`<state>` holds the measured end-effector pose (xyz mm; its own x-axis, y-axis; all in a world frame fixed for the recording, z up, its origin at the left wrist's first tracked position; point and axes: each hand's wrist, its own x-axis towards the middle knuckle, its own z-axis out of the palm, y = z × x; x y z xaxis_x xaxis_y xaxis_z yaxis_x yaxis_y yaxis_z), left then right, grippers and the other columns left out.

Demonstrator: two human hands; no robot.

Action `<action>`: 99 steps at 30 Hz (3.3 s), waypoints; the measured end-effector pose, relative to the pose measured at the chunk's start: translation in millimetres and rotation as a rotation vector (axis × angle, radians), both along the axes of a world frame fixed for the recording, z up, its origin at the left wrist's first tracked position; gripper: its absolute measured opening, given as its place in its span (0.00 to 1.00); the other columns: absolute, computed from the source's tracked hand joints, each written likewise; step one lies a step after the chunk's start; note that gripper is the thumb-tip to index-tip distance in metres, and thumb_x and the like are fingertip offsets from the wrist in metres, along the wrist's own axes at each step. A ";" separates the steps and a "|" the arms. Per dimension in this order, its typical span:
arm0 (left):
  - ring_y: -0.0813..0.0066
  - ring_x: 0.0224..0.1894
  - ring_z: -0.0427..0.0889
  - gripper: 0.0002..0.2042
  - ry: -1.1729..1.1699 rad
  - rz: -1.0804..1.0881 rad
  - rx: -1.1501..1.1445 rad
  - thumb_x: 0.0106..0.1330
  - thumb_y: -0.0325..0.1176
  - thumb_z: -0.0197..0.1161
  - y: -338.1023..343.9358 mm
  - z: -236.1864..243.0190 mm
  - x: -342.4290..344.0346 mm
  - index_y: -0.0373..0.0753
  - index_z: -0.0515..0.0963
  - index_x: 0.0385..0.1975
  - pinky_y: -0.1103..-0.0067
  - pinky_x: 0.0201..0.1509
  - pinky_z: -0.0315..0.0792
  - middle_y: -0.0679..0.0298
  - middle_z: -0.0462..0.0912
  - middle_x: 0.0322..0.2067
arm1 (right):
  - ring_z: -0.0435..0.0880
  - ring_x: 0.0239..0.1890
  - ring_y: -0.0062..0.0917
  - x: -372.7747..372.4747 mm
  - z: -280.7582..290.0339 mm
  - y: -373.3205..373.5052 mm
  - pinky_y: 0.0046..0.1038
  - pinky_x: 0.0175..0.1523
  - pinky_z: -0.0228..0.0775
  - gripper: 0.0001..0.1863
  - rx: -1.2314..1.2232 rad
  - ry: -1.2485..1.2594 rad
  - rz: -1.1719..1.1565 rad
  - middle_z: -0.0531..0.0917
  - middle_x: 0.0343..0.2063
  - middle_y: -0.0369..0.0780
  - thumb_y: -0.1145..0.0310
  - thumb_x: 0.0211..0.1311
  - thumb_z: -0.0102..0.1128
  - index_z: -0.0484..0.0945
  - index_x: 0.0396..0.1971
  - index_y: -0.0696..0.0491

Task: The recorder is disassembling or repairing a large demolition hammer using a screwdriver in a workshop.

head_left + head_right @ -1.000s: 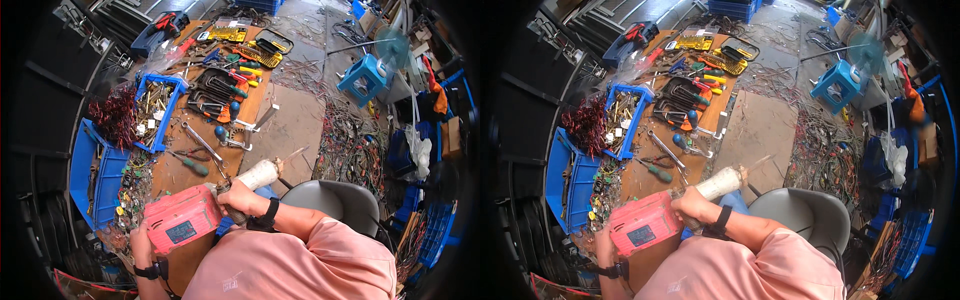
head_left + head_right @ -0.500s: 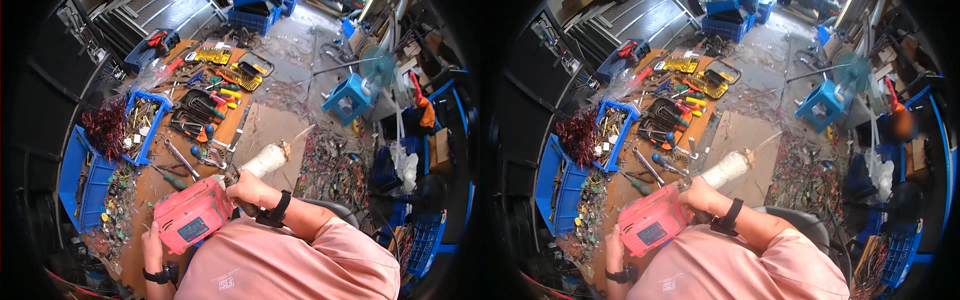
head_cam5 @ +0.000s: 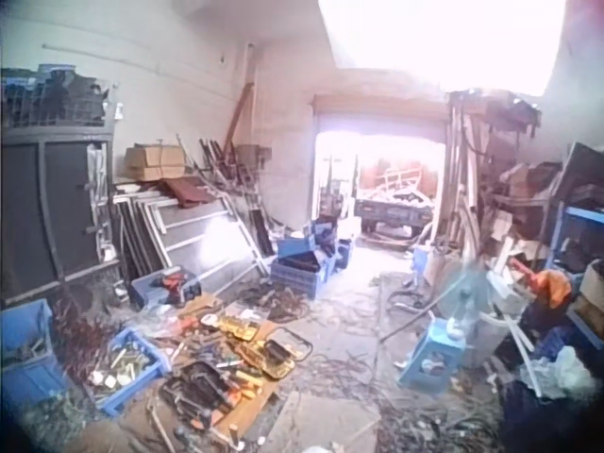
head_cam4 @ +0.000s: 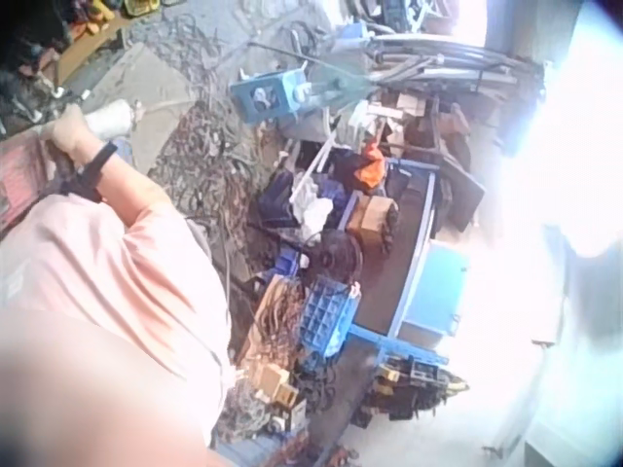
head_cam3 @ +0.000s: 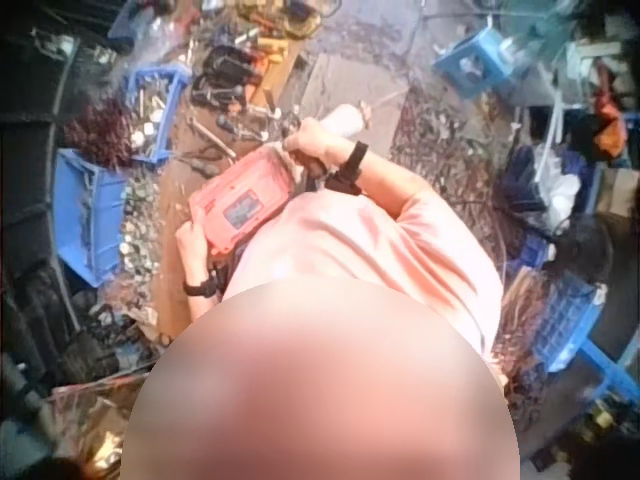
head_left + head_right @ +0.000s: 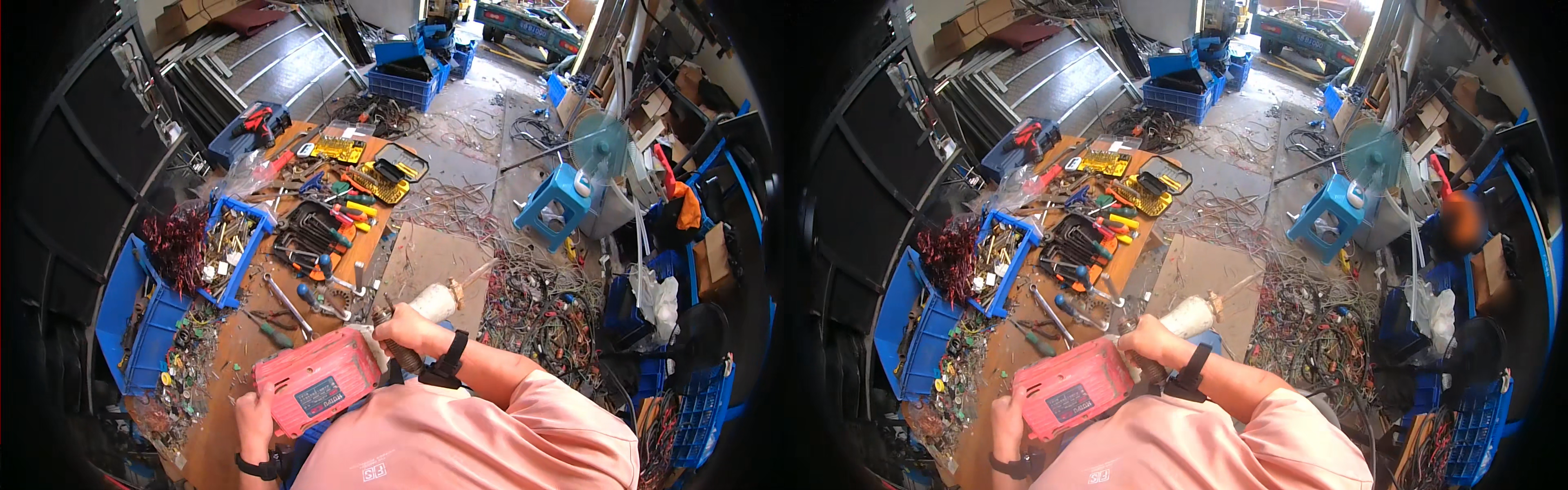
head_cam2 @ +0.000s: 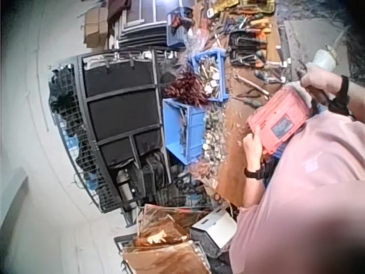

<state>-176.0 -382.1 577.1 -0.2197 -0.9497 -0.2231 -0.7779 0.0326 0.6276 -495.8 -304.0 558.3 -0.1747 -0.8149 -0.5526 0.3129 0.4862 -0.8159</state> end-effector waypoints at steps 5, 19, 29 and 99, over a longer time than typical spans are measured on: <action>0.66 0.15 0.69 0.24 -0.111 0.033 0.035 0.60 0.45 0.56 9.4 8.1 -45.0 0.24 0.72 0.17 0.69 0.24 0.63 0.48 0.68 0.11 | 0.75 0.14 0.24 -45.8 -29.7 -13.6 0.26 0.18 0.68 0.06 0.014 -0.022 0.110 0.75 0.12 0.40 0.75 0.43 0.58 0.74 0.15 0.62; 0.80 0.13 0.61 0.27 0.025 0.479 0.275 0.66 0.49 0.46 40.3 -1.3 -140.7 0.31 0.70 0.13 0.75 0.17 0.52 0.68 0.63 0.09 | 0.74 0.11 0.24 -156.1 -46.8 -57.7 0.26 0.18 0.67 0.10 -0.035 -0.162 0.347 0.75 0.10 0.41 0.74 0.46 0.57 0.73 0.12 0.64; 0.83 0.12 0.61 0.26 0.088 0.616 0.396 0.65 0.53 0.45 54.1 -5.5 -230.7 0.40 0.70 0.11 0.80 0.16 0.50 0.72 0.64 0.09 | 0.73 0.12 0.24 -243.5 -48.7 -72.5 0.26 0.16 0.66 0.07 0.010 -0.192 0.415 0.75 0.11 0.41 0.76 0.46 0.57 0.72 0.19 0.66; 0.44 0.44 0.75 0.34 -0.306 -0.106 0.805 0.61 0.59 0.42 -303.0 -240.6 -969.2 0.26 0.76 0.37 0.63 0.49 0.68 0.38 0.76 0.36 | 0.74 0.15 0.21 -959.8 -233.8 -313.1 0.24 0.22 0.66 0.05 0.340 0.337 0.238 0.76 0.13 0.39 0.75 0.40 0.57 0.73 0.18 0.61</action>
<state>-1145.2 -685.1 336.5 -0.1188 -0.4550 -0.8825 -0.9343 -0.2495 0.2545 -1455.6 -617.1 324.5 -0.2201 -0.6388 -0.7372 -0.0911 0.7659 -0.6364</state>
